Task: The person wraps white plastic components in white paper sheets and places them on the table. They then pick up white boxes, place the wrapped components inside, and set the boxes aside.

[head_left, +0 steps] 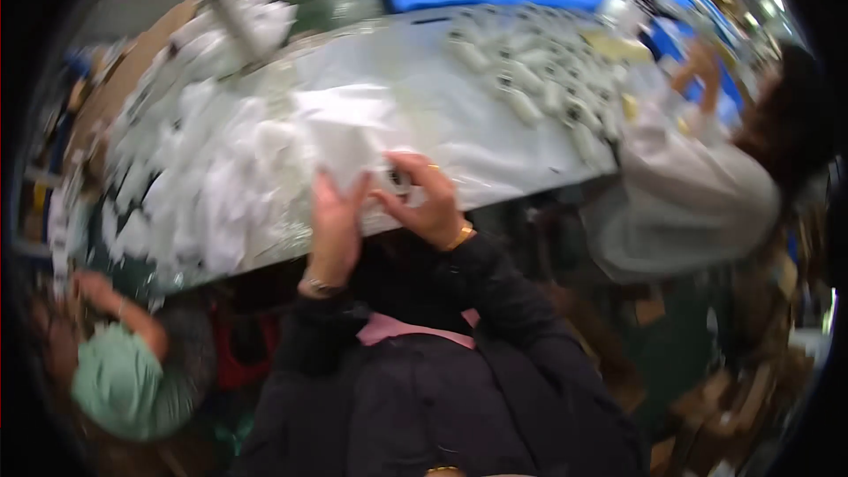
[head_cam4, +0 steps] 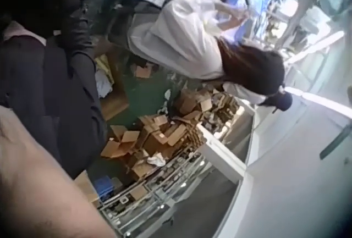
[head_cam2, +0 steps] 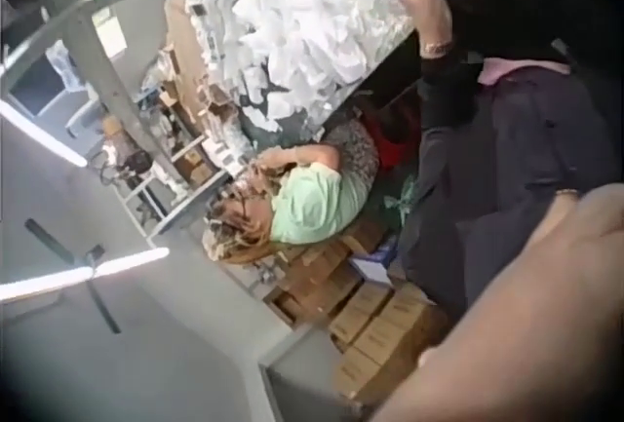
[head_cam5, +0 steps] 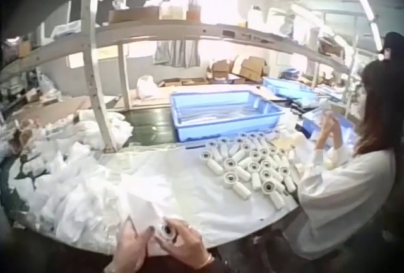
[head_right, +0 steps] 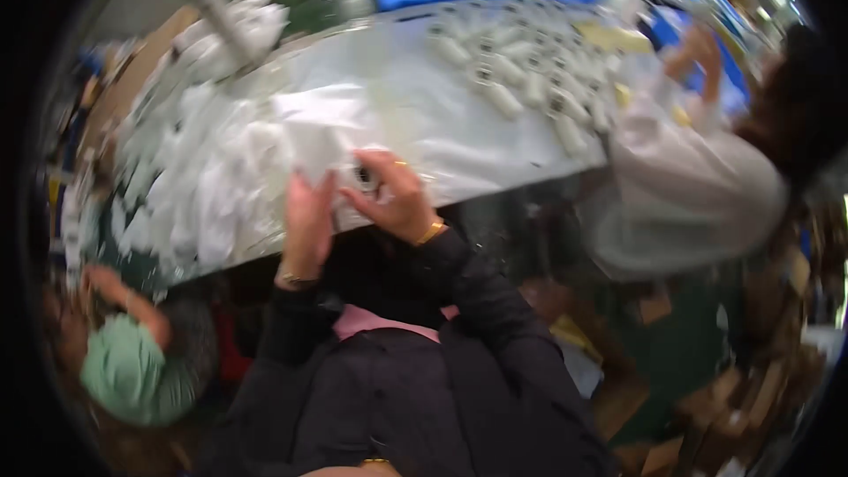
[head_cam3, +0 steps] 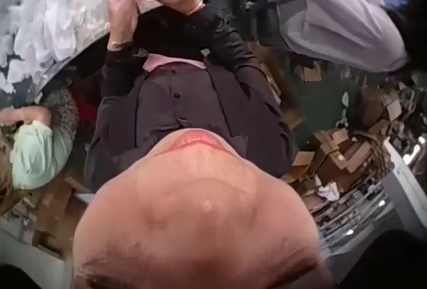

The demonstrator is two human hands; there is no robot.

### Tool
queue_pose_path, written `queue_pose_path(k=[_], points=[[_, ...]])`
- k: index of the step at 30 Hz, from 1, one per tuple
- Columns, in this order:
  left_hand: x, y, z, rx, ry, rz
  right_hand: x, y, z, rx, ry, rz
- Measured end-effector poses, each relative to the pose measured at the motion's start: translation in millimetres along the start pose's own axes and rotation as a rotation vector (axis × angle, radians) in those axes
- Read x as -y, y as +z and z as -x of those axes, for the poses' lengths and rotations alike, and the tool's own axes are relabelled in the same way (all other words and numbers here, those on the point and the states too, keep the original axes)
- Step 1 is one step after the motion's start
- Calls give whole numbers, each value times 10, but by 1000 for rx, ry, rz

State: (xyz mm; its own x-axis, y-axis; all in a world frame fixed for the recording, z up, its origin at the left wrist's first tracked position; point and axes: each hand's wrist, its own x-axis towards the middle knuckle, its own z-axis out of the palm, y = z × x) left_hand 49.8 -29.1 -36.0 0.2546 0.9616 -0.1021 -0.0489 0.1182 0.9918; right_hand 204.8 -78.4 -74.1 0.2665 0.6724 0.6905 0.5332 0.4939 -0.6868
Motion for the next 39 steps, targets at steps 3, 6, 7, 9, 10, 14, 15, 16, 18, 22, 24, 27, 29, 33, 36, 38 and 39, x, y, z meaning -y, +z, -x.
queue_pose_path(k=[3, 6, 7, 9, 10, 14, 15, 16, 18, 22, 24, 27, 29, 33, 36, 38, 39], points=[[111, 44, 112, 364, -32, 311, 48, -52, 31, 24, 86, 25], [148, 134, 143, 323, 46, 399, 46, -43, 5, 34, 155, -33], [142, 92, 156, 308, 44, 400, 55, -7, 3, 46, 158, -42], [124, 7, 196, 259, 57, 382, 72, 50, 3, 95, 131, -104], [120, -3, 180, 251, 63, 376, 71, 51, -14, 109, 117, -123], [155, 2, 124, 201, 57, 395, 120, 26, -64, 149, 147, -192], [148, 13, 126, 213, 52, 401, 107, 19, -62, 144, 151, -179], [131, 17, 137, 222, 74, 368, 84, 21, -47, 145, 163, -204], [107, 24, 127, 245, 125, 305, 33, 28, -34, 144, 182, -249], [198, 3, 60, 184, 105, 354, -3, 67, -27, 95, 154, -256], [164, 4, 46, 184, 88, 381, 5, 67, -45, 83, 130, -220], [164, 42, 7, 201, 57, 442, -5, -2, -61, 55, 75, -134], [274, 26, -24, 175, 46, 360, -18, -68, -2, 73, 107, -78], [464, -178, -76, 140, 47, 412, -20, 82, 24, -41, -67, 56], [319, -64, -4, 108, 36, 435, 93, -6, -73, -78, -95, 86], [248, -7, 15, 140, 11, 451, 46, -26, -76, -11, -32, -77], [253, 24, 7, 151, -3, 459, 16, -28, -65, -22, -41, -54]])
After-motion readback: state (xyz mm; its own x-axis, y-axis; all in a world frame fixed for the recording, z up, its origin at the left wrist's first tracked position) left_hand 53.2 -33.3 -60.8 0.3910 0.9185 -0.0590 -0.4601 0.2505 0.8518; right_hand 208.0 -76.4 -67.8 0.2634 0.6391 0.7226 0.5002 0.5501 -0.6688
